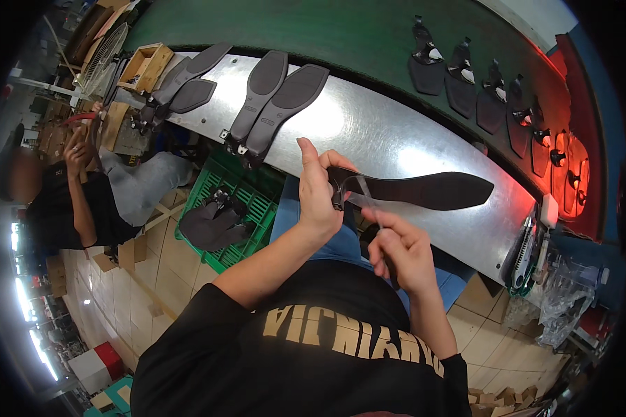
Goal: The person uses a small metal tool to press a metal component into the heel of a dark shoe sole. They repeat this action on multiple soles, picking them up from a green crate and placing them on a metal table. A coworker is visible in the background working at a separate station.
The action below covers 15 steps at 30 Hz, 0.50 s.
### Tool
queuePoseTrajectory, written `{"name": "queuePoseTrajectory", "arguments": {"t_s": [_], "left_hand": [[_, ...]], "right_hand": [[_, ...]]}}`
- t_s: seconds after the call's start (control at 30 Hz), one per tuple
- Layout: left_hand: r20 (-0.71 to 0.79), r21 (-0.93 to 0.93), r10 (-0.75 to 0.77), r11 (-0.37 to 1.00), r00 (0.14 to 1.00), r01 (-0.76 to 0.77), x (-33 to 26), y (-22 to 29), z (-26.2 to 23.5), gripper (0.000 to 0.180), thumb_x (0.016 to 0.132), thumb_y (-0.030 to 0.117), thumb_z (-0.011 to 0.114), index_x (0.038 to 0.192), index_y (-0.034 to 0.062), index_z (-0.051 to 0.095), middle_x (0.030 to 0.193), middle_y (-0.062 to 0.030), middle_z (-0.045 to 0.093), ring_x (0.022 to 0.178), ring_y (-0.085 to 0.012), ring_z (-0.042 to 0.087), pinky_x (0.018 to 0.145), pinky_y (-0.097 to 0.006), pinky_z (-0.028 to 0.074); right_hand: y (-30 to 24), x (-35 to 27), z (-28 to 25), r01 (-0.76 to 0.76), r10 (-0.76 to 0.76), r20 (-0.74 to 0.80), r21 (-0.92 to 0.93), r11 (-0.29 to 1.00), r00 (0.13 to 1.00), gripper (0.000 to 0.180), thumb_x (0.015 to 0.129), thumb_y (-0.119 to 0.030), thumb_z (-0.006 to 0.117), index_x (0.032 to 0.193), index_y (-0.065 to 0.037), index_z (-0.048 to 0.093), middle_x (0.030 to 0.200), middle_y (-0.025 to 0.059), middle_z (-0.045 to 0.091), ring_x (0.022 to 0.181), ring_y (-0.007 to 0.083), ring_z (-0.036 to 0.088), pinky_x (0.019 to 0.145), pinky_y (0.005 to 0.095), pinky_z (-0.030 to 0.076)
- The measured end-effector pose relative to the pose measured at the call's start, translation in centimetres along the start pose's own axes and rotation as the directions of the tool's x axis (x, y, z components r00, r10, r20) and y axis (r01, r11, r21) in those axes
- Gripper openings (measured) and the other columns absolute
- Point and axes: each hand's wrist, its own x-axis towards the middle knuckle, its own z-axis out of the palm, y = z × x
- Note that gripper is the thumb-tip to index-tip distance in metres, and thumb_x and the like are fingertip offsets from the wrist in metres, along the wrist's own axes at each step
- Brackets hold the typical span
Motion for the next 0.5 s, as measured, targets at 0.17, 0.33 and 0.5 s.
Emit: {"name": "queuePoseTrajectory", "arguments": {"t_s": [0.17, 0.33, 0.5], "left_hand": [[0.102, -0.046, 0.030, 0.999, 0.994, -0.025, -0.3, 0.3, 0.1, 0.077, 0.095, 0.069, 0.013, 0.067, 0.0074, 0.050, 0.061, -0.0034, 0.049, 0.052, -0.0112, 0.043, 0.049, -0.023, 0.034], [0.115, -0.084, -0.042, 0.995, 0.992, 0.052, -0.4, 0.5, 0.1, 0.076, 0.094, 0.070, 0.015, 0.066, 0.0080, 0.049, 0.060, -0.0035, 0.049, 0.050, -0.0109, 0.040, 0.048, -0.023, 0.032], [0.105, -0.203, -0.178, 0.959, 0.978, 0.197, 1.0, 0.4, 0.0, 0.067, 0.094, 0.069, 0.030, 0.065, 0.0119, 0.048, 0.061, -0.0021, 0.050, 0.051, -0.0107, 0.043, 0.045, -0.021, 0.031]], "right_hand": [[0.9, 1.2, 0.7, 0.428, -0.667, -0.017, -0.754, 0.498, 0.745, 0.010, 0.086, 0.000, 0.062, 0.095, 0.001, 0.065, 0.070, 0.0095, 0.062, 0.057, 0.0208, 0.060, 0.054, 0.0295, 0.047], [1.8, 1.4, 1.3, 0.498, -0.680, 0.072, -0.738, 0.456, 0.730, 0.007, 0.084, 0.001, 0.062, 0.091, 0.000, 0.063, 0.075, 0.0122, 0.065, 0.066, 0.0290, 0.064, 0.060, 0.0347, 0.050], [2.2, -0.2, 2.5, 0.622, -0.631, 0.330, -0.714, 0.320, 0.703, 0.014, 0.084, 0.000, 0.063, 0.097, -0.002, 0.065, 0.074, 0.0108, 0.064, 0.056, 0.0195, 0.060, 0.052, 0.0283, 0.047]]}}
